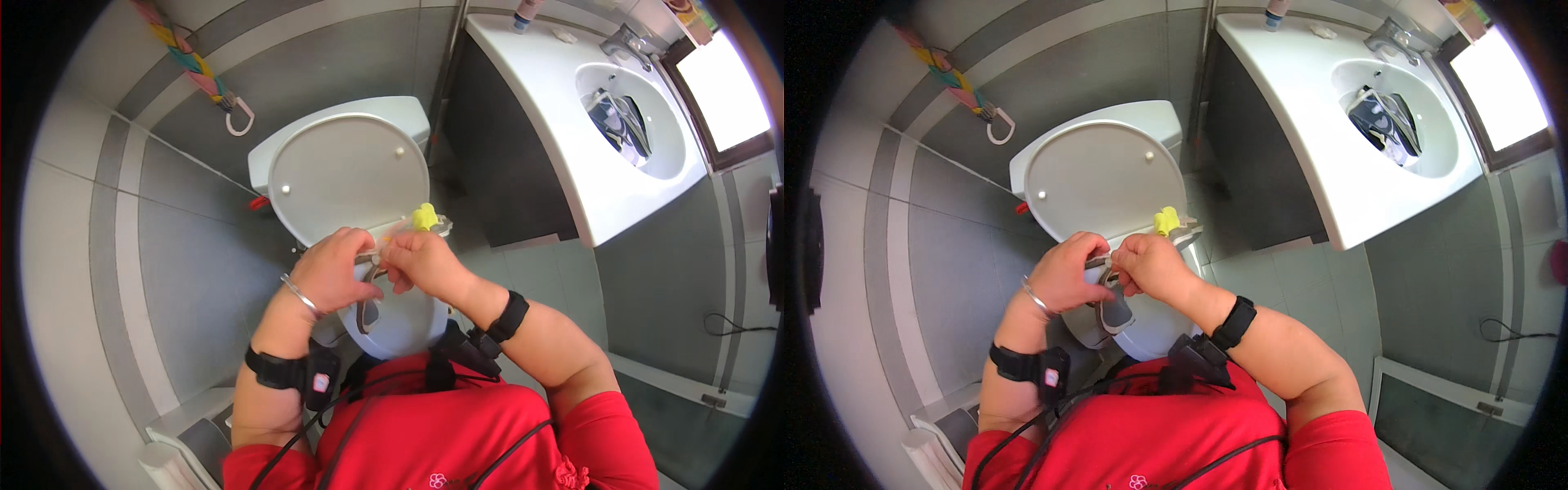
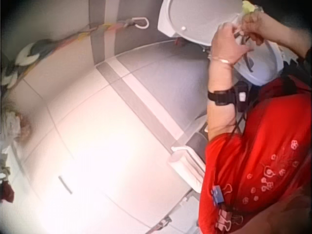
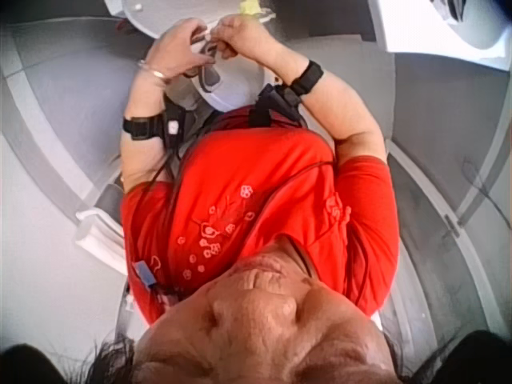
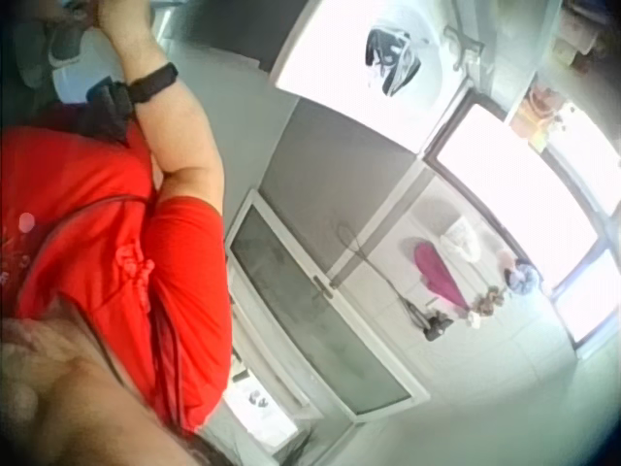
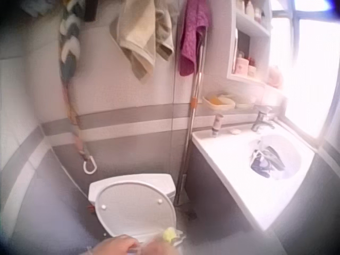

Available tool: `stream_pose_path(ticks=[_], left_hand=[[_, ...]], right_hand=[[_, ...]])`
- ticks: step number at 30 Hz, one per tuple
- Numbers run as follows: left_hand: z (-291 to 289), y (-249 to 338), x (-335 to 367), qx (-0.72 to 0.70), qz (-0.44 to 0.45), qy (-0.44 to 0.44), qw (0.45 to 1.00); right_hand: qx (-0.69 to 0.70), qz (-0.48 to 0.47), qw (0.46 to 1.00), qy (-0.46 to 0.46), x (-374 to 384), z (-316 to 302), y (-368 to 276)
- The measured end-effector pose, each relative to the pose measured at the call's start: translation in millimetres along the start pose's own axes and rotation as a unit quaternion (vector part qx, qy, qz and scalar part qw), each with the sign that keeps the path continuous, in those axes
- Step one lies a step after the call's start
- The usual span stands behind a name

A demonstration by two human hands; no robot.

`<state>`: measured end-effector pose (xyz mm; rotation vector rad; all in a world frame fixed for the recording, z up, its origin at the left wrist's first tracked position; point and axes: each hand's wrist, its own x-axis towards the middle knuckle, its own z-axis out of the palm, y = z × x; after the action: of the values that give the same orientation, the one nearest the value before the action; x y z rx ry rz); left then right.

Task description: Installing a pink plush toilet seat cover and then washing a fabric laundry bag in the sink.

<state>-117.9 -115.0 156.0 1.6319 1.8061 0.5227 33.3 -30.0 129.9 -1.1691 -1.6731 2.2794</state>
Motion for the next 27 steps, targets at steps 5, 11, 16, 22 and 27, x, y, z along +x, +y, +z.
stream_pose_path(ticks=[5, 11, 16, 22, 27], left_hand=[[11.2, -8.3, -15.4, 0.041, -0.003, 0.108, 0.993], [22.2, -11.8, -19.1, 0.005, 0.046, 0.193, 0.98], [34.2, -8.9, -19.8, 0.018, 0.037, 0.277, 0.96], [34.0, -11.6, -27.9, 0.023, 0.043, 0.251, 0.967], [28.0, -23.3, -44.9, 0.153, -0.009, 0.2, 0.968]], right_hand=[[-0.202, -0.09, 0.975, -0.002, 0.9, 3.7, -13.0], [-0.387, -0.371, 0.844, -0.011, -2.5, -6.3, -7.8], [-0.474, -0.36, 0.801, 0.07, 2.7, -0.9, -3.3], [-0.441, -0.465, 0.767, 0.009, 27.4, -11.7, 13.3], [-0.464, -0.411, 0.784, -0.032, 18.7, -3.7, 8.4]])
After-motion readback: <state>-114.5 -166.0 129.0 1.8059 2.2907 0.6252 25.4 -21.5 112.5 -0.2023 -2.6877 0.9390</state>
